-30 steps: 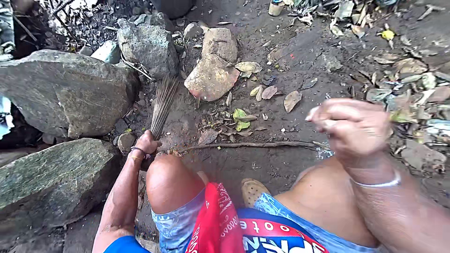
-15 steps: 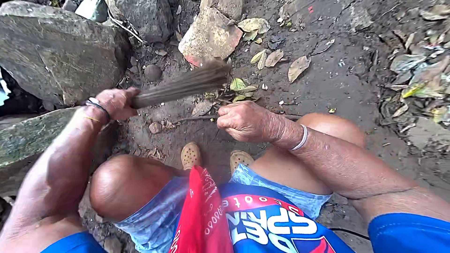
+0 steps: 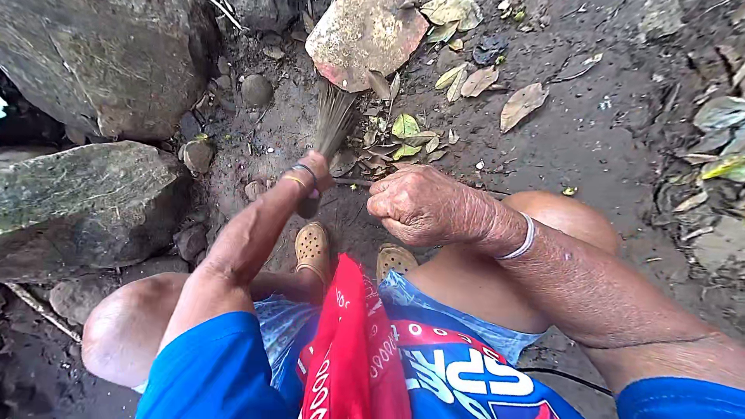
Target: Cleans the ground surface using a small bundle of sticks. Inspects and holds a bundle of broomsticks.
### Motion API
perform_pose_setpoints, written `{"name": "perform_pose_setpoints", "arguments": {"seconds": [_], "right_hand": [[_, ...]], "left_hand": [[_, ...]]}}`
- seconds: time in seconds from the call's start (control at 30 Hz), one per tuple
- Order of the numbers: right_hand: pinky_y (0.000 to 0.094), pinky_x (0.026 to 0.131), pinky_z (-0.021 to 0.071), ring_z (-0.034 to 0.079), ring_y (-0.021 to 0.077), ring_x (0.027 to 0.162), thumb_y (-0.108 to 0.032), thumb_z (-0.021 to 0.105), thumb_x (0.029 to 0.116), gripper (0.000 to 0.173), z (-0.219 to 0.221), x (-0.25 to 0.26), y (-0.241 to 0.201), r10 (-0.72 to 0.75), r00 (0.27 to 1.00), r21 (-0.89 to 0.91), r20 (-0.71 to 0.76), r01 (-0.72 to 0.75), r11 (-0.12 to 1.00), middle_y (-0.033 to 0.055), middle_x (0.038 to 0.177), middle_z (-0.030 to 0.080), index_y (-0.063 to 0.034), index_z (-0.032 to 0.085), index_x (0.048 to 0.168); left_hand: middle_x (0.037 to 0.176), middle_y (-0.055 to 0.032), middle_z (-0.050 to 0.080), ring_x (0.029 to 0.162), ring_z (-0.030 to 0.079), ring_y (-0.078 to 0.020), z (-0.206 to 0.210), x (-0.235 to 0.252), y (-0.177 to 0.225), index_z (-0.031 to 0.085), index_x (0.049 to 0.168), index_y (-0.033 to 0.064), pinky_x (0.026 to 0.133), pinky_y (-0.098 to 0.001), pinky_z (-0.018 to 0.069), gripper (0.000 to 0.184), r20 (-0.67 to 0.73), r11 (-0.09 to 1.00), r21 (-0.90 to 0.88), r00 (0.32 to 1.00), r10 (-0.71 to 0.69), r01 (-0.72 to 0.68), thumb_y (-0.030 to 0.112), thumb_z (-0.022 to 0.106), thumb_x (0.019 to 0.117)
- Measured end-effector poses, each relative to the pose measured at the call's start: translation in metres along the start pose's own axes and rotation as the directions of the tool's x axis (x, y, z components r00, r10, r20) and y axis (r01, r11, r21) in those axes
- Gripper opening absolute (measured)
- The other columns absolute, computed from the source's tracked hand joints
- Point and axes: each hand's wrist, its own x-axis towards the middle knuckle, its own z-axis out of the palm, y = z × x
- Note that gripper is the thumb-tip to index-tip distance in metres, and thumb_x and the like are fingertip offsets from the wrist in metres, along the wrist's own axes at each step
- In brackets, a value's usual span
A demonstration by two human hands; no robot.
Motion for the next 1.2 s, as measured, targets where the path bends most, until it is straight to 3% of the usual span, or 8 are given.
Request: {"name": "perform_pose_setpoints", "arguments": {"seconds": [0.23,0.33,0.47,0.6,0.8,0.93,1.1,1.2], "right_hand": [[0.0383,0.050,0.0418,0.058,0.0216,0.058,-0.010,0.051,0.0835,0.023,0.002,0.006,-0.001,-0.014,1.000,0.021,0.009,0.014,1.000,0.0065,0.061,0.053,-0.0067,0.058,0.062],[0.0377,0.047,0.0387,0.056,0.0209,0.055,-0.011,0.049,0.0841,0.026,0.004,0.009,0.000,-0.040,0.999,0.057,0.011,0.040,0.998,0.0059,0.059,0.052,-0.0079,0.054,0.059],[0.0420,0.045,0.0401,0.058,0.0230,0.054,-0.018,0.053,0.0821,0.024,0.017,0.007,-0.006,-0.023,0.983,0.066,0.180,0.011,0.998,0.0056,0.058,0.052,-0.0093,0.053,0.060],[0.0431,0.050,0.0420,0.058,0.0233,0.057,-0.019,0.060,0.0884,0.028,0.026,0.007,-0.024,0.012,0.875,0.095,0.484,-0.066,0.993,0.0053,0.060,0.053,-0.0081,0.056,0.063],[0.0429,0.049,0.0422,0.059,0.0235,0.057,-0.020,0.060,0.0886,0.028,0.040,0.004,-0.024,-0.034,0.870,0.105,0.493,-0.021,0.994,0.0056,0.060,0.054,-0.0076,0.057,0.063],[0.0446,0.050,0.0427,0.059,0.0249,0.057,-0.019,0.058,0.0882,0.027,0.034,0.005,-0.020,-0.011,0.876,0.099,0.481,-0.042,0.994,0.0063,0.060,0.054,-0.0079,0.056,0.063],[0.0456,0.051,0.0418,0.059,0.0260,0.058,-0.018,0.056,0.0891,0.028,0.026,0.008,-0.021,0.013,0.867,0.082,0.498,-0.062,0.995,0.0073,0.060,0.054,-0.0073,0.054,0.063],[0.0435,0.052,0.0429,0.059,0.0241,0.059,-0.017,0.059,0.0870,0.024,0.028,0.005,-0.018,0.021,0.895,0.048,0.446,-0.047,0.998,0.0057,0.061,0.053,-0.0082,0.055,0.065]], "left_hand": [[0.111,-0.0284,0.068,0.104,0.067,-0.0478,0.026,-0.065,-0.046,0.032,0.157,0.0040,0.088,-0.0679,0.0513,0.082,0.092,0.979,-0.003,0.975,0.205,-0.205,0.021,0.074,0.0881],[0.113,-0.0280,0.067,0.104,0.066,-0.0458,0.004,-0.092,-0.085,0.041,0.151,0.0041,0.089,-0.0680,0.0506,0.073,0.016,0.970,-0.217,0.993,0.113,-0.107,0.014,0.076,0.0878],[0.103,-0.0183,0.066,0.087,0.067,-0.0270,0.008,-0.107,-0.123,0.053,0.132,-0.0016,0.082,-0.0493,0.0561,0.043,0.068,0.781,-0.597,0.982,-0.176,0.182,0.014,0.070,0.0952],[0.078,-0.0095,0.064,0.066,0.062,-0.0178,0.037,-0.105,-0.096,0.062,0.095,-0.0014,0.064,-0.0375,0.0538,0.014,0.220,0.680,-0.674,0.957,-0.188,0.289,0.010,0.069,0.0905],[0.075,-0.0107,0.068,0.057,0.065,-0.0172,0.021,-0.147,-0.060,0.060,0.115,0.0012,0.052,-0.0317,0.0558,0.044,0.329,0.652,-0.755,0.899,0.289,0.067,0.001,0.070,0.0727],[0.076,-0.0093,0.068,0.057,0.065,-0.0161,-0.001,-0.145,-0.085,0.059,0.116,0.0024,0.053,-0.0312,0.0571,0.037,0.224,0.700,-0.714,0.955,0.195,0.025,0.003,0.067,0.0797],[0.094,-0.0169,0.067,0.081,0.066,-0.0257,0.019,-0.086,-0.054,0.061,0.112,-0.0051,0.076,-0.0480,0.0555,0.031,0.161,0.806,-0.554,0.977,-0.142,0.209,0.010,0.072,0.0879],[0.089,-0.0179,0.069,0.076,0.070,-0.0263,0.049,-0.089,-0.018,0.061,0.112,-0.0033,0.068,-0.0447,0.0598,0.037,0.175,0.759,-0.650,0.980,0.094,0.043,0.000,0.076,0.0779]]}}
